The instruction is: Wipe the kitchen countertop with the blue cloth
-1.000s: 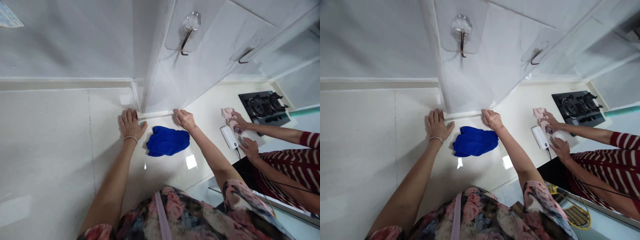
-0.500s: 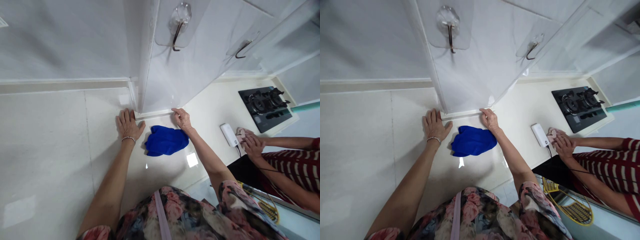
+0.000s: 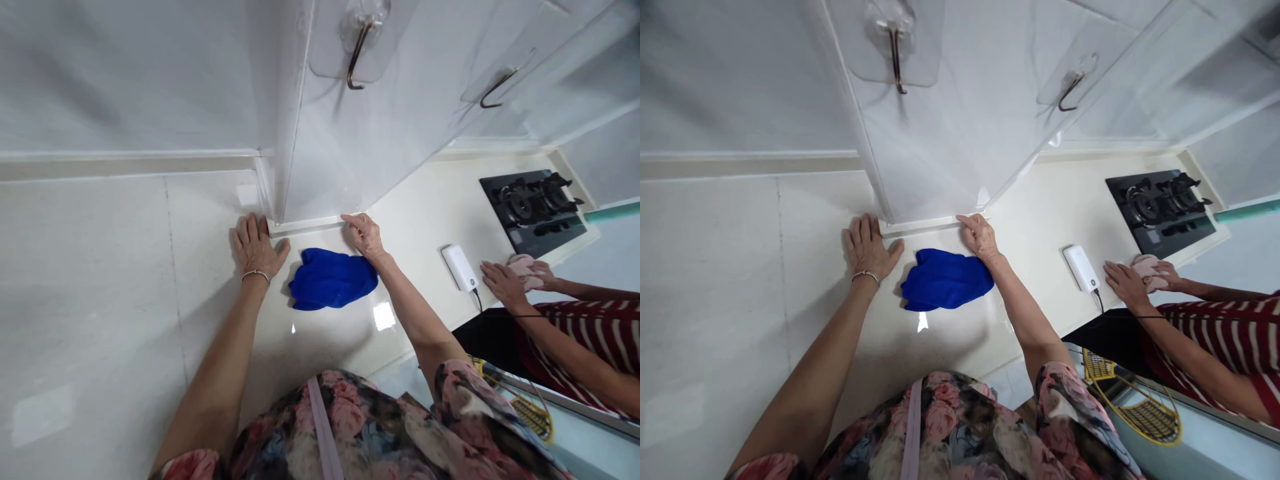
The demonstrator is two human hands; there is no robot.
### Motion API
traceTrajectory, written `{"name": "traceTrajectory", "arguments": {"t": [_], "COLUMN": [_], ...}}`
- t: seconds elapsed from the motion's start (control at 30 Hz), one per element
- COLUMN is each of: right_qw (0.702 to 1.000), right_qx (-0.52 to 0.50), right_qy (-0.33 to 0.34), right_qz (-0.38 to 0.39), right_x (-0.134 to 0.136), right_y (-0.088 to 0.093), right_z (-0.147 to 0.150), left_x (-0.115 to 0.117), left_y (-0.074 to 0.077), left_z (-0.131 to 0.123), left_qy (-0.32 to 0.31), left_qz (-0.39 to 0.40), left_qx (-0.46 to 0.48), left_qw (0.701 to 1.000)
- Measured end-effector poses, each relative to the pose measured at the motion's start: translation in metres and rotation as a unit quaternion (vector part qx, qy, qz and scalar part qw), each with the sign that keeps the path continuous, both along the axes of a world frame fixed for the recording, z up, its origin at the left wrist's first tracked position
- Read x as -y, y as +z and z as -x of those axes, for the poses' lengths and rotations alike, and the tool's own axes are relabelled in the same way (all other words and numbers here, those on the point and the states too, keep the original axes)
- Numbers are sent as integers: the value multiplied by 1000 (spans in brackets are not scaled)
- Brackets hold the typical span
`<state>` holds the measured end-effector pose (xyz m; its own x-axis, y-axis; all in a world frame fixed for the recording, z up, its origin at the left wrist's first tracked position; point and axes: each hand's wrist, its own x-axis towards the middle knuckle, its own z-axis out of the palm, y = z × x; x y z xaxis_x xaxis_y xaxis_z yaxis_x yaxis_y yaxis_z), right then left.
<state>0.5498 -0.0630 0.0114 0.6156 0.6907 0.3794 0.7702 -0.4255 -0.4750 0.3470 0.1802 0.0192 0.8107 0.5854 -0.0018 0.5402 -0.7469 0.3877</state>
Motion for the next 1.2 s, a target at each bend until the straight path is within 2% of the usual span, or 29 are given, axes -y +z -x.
{"name": "traceTrajectory", "arguments": {"t": [0.17, 0.3, 0.4, 0.53, 0.97, 1.2], "right_qw": [997, 985, 978, 976, 971, 987], "right_qx": [33, 67, 86, 99, 109, 64], "right_qy": [-7, 2, 18, 41, 63, 90], "right_qz": [65, 157, 191, 188, 202, 117], "right_x": [-1, -4, -7, -8, -9, -7], "right_y": [7, 19, 29, 35, 38, 33], "right_z": [-1, -2, -4, -9, -14, -16], "left_x": [1, 1, 1, 1, 1, 2], "left_y": [3, 5, 2, 1, 5, 5], "left_z": [1, 0, 0, 0, 1, 1], "left_qy": [0, 0, 0, 0, -4, -2], "left_qz": [18, 20, 13, 12, 29, 8], "left_qx": [12, 10, 8, 6, 1, -3], "left_qw": [1000, 1000, 1000, 1000, 1000, 1000]}}
